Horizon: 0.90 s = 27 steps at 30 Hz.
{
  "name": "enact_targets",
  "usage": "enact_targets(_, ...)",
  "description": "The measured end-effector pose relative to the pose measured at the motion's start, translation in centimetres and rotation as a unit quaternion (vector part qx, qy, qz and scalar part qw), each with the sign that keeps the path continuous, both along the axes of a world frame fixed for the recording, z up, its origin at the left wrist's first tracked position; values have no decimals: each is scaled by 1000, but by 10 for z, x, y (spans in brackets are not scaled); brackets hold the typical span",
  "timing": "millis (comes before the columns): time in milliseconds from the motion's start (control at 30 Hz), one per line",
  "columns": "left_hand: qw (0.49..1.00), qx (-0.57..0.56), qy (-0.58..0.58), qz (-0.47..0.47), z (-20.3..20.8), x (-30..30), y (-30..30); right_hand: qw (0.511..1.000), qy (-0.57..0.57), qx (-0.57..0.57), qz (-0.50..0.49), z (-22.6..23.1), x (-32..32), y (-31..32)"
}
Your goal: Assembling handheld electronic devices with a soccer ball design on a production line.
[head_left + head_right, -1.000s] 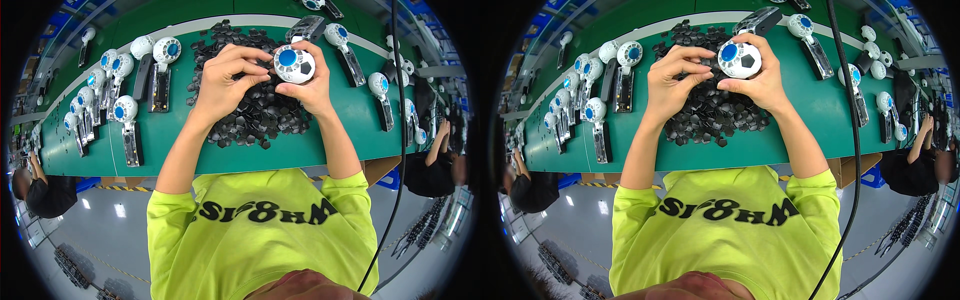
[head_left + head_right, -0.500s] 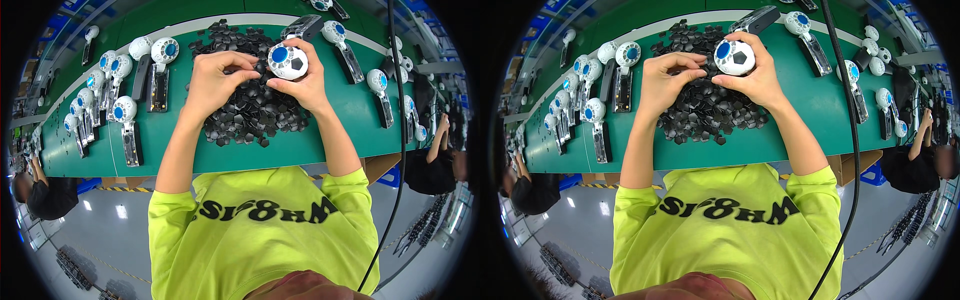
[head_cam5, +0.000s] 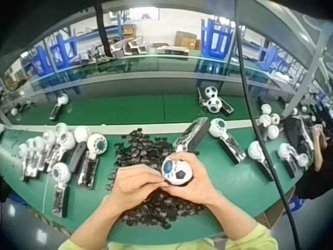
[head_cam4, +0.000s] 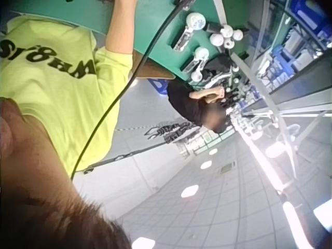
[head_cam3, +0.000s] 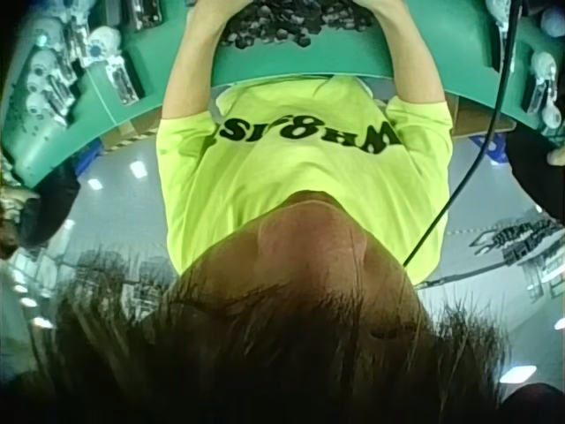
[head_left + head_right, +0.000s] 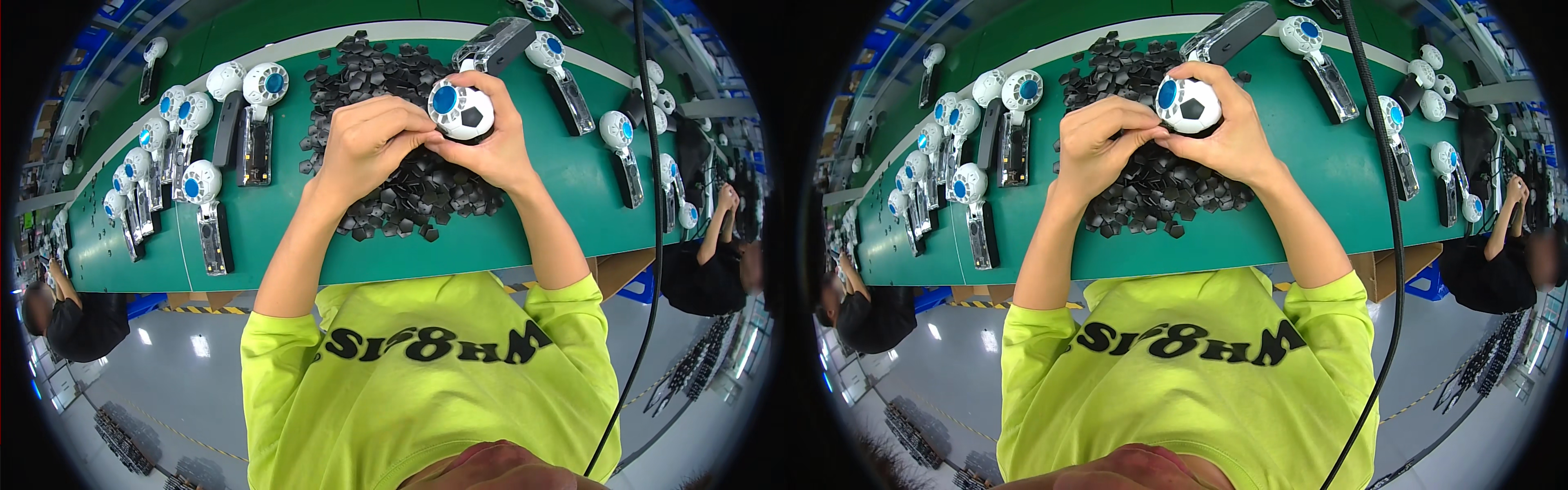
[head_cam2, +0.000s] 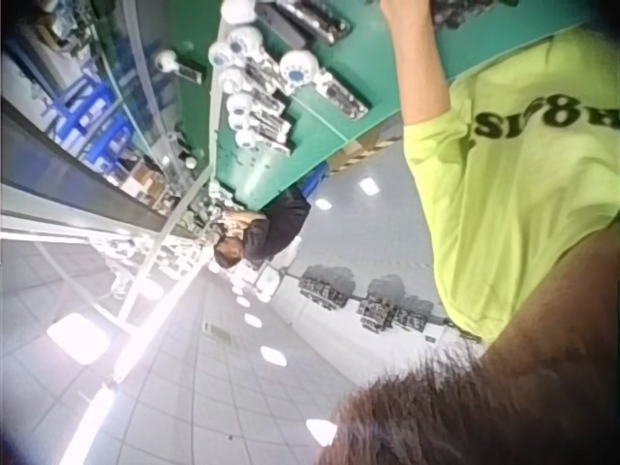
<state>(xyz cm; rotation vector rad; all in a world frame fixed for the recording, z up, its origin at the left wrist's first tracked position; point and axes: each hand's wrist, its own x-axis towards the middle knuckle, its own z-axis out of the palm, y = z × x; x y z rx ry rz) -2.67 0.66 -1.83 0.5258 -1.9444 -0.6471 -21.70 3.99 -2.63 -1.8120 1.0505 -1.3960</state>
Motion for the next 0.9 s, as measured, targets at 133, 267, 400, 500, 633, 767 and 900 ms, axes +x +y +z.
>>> enact_targets(133, 998, -56, -20, 13, -5, 0, -5, 1000, 3, -7, -14, -2, 0, 0)
enact_targets(267, 995, -79, -51, 26, -2, 3, -7, 999, 29, -29, -21, -7, 1, 0)
enact_targets(400, 996, 13, -69, 50, 5, 7, -3, 992, 91, -86, -33, -10, 3, 0)
enact_targets(500, 994, 91, -56, 3, 5, 5, -4, 997, 52, -56, -23, -6, 2, 3)
enact_targets(633, 988, 139, -57, -32, 3, 3, -2, 998, -2, -50, -34, 2, 6, 7)
enact_targets(767, 986, 151, -50, -47, 2, 2, 4, 996, -34, -65, -50, 7, 11, 11)
enact_targets(900, 990, 135, -10, -26, -9, 1, 9, 997, -29, -50, -54, 6, 9, 14)
